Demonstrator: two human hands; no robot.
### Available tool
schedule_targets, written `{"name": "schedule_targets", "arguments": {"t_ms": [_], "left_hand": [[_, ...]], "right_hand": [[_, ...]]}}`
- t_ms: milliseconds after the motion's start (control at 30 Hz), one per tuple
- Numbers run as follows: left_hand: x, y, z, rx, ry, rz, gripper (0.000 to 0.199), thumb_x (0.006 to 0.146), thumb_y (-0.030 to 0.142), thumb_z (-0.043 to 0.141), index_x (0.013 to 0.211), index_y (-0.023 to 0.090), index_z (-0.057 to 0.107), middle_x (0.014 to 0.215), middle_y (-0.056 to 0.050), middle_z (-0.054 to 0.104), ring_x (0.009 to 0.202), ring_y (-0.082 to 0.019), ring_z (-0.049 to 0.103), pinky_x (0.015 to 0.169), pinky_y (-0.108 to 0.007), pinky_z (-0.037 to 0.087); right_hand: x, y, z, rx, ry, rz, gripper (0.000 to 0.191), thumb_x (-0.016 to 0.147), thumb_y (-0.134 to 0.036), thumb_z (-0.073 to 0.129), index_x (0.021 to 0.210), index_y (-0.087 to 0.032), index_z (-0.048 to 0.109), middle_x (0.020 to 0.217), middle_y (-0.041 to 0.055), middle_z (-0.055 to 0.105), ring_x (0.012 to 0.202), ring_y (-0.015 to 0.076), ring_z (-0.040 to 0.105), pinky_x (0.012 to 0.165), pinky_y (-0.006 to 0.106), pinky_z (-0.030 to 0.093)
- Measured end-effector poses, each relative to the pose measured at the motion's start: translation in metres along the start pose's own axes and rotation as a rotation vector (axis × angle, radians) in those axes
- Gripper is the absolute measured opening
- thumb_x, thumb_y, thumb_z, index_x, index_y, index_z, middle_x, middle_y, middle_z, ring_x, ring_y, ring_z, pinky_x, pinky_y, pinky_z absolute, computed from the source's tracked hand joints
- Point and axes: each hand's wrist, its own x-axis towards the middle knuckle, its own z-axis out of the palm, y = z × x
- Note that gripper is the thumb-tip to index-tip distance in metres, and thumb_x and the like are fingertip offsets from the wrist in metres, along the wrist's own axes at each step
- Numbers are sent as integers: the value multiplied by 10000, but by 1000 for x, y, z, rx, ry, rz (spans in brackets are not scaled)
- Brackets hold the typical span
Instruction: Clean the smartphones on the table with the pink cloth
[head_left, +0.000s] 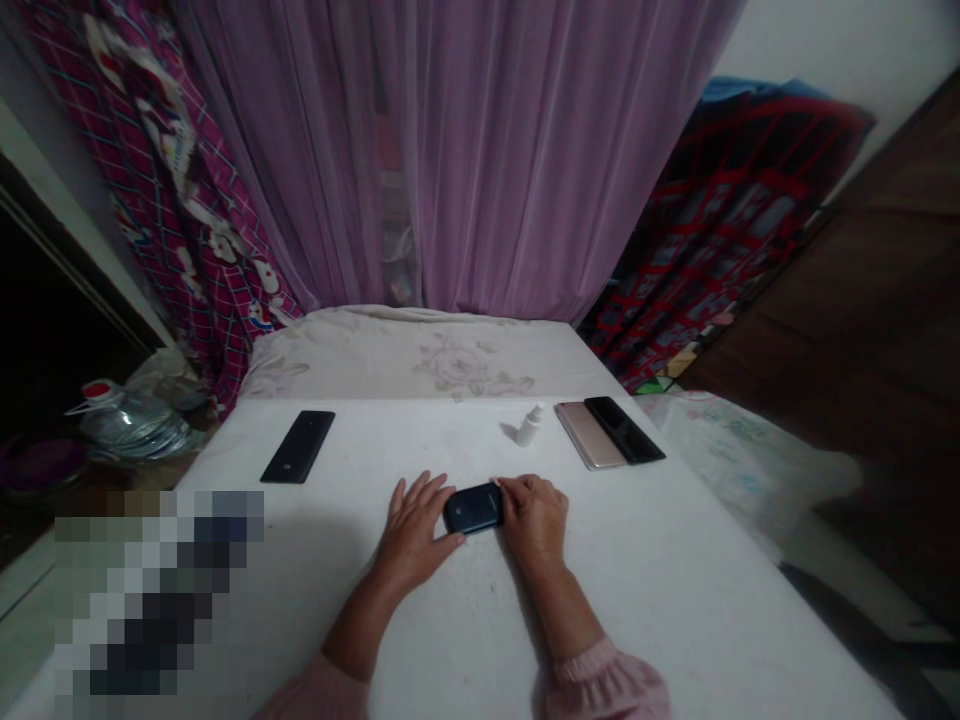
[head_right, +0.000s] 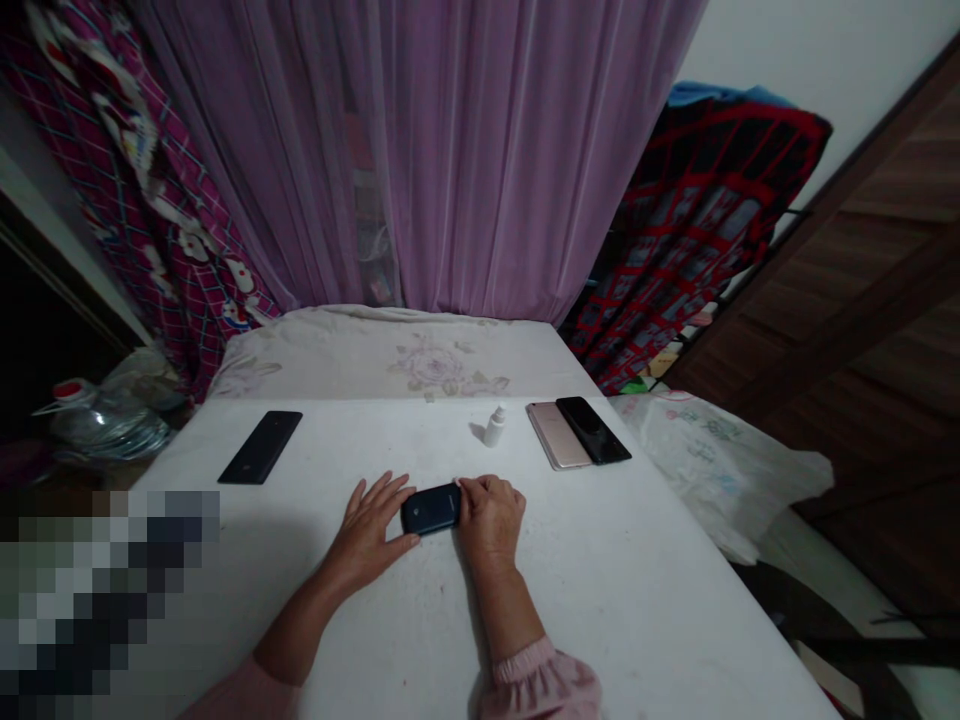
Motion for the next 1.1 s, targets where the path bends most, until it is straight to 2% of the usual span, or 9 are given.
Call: {"name": "schedule_targets", "arguments": {"t_ms": [100,267,333,533,633,800,867,1033,1100], "left_hand": [[0,0,0,-7,0,-1,540,782,345,674,1287,259,505,1450,-60,458,1396,-270,301,1163,-541,107],[0,1,0,-7,3,-8,524,790,334,668,1284,258,508,1447,-58,462,1397,-266,299,1166,-531,102],[0,2,-1,-4,0,-2,533,791,343,668,1290,255,503,1449,-60,458,1398,-268,295,1168,-530,99],[0,1,-1,8,-8,-1,535,792,347,663,1290,243,498,1454,-68,452,1401,-266,290,1168,-532,93],[0,0,0,2,8,4,529,794,344,658,1288,253,495,1454,-60,453,1401,-262,292,1168,-530,90],[0,-1,2,4,18,4,513,798,350,651,1280,267,497,1452,-48,457,1399,-252,297,1170,-519,87],[-1,-1,3,2,31,10,509,803,356,644,1283,271,496,1450,-46,459,1399,-250,297,1171,-514,82],[-1,-2,3,-9,34,20,511,799,375,645,1280,270,503,1446,-51,462,1397,-260,299,1169,-520,76],[-1,-1,2,-10,26,14,515,798,374,647,1280,267,502,1450,-54,458,1398,-262,296,1168,-524,78]], "right_hand": [[1,-9,1,6,-5,-26,175,856,-188,587,909,-248,743,804,39,639,792,184,518,740,336,273],[1,-39,2,80,-98,-113,175,849,-177,601,916,-262,739,811,34,648,799,179,534,776,340,277],[3,-35,0,57,-109,-86,175,859,-187,597,906,-274,741,810,30,650,808,180,540,783,344,270],[10,-3,-6,-46,-43,22,159,869,-215,593,876,-251,748,794,40,646,787,184,526,745,337,256],[10,-13,-5,-39,-38,-12,166,857,-183,591,870,-241,745,790,43,641,792,183,527,759,343,262],[9,-39,-1,10,-148,-139,149,851,-195,607,879,-268,734,796,24,646,803,175,541,773,346,264],[11,-36,-3,7,-162,-145,147,860,-214,602,880,-271,736,796,25,648,804,173,544,769,347,262],[24,-12,-9,-99,-145,-53,162,868,-232,591,823,-261,744,781,41,655,790,186,539,747,353,252],[26,-13,-10,-133,-166,-66,158,863,-236,594,796,-248,736,771,47,649,784,190,536,737,354,249]]}}
